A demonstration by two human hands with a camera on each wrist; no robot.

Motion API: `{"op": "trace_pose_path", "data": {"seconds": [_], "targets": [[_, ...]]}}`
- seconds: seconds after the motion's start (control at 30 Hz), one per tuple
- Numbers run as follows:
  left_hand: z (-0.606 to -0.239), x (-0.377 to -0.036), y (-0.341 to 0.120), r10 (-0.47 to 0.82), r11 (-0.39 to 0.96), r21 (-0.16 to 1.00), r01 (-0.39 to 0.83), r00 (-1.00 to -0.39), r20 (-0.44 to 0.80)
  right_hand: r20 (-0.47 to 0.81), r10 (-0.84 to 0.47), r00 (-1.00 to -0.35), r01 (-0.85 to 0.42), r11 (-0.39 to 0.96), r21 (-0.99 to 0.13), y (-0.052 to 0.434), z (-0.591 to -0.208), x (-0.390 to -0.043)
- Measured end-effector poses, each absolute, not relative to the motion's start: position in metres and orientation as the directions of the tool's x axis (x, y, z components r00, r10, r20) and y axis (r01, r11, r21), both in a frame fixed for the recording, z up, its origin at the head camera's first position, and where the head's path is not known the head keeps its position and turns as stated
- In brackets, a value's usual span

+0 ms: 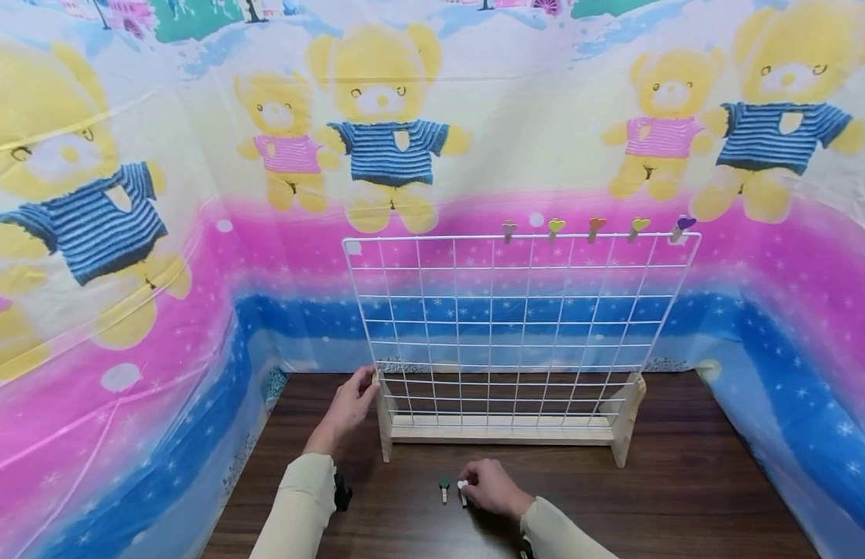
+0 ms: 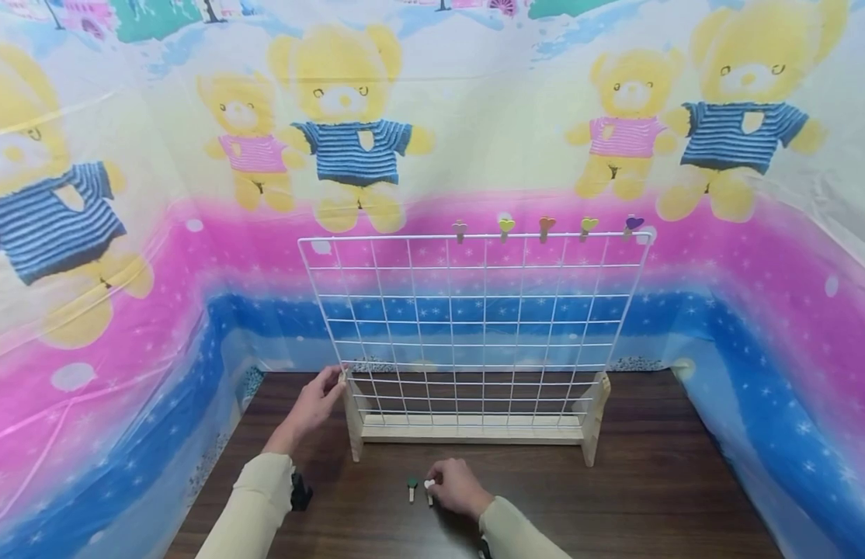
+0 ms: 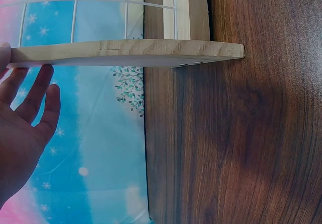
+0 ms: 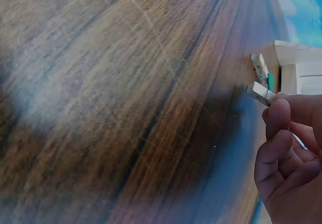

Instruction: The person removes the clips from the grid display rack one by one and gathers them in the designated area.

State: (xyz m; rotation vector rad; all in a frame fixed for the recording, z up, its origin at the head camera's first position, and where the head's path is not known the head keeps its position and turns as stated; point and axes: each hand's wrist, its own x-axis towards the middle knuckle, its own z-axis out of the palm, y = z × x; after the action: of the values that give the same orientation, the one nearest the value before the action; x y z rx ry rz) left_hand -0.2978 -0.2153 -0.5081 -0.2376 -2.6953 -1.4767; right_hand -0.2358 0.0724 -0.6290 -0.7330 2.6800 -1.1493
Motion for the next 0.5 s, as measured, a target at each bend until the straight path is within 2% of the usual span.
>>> {"op": "trace_pose_path", "data": {"seconds": [0.23, 0.5], "targets": [[-0.5069, -0.2963, -0.2150, 0.108, 0.531, 0.832, 0.163, -0.986, 0.124, 0.081, -0.480, -0.873, -0.383, 0.575, -0.723, 0.0731, -0.6354, -0.2356], [-0.5071, -0.2969, -0.2157, 0.115, 0.532, 0.829, 0.171, -0.985, 0.130, 0.149, -0.490, -0.859, -0.465, 0.626, -0.626, 0.0748, -0.6384, -0.2378]]}}
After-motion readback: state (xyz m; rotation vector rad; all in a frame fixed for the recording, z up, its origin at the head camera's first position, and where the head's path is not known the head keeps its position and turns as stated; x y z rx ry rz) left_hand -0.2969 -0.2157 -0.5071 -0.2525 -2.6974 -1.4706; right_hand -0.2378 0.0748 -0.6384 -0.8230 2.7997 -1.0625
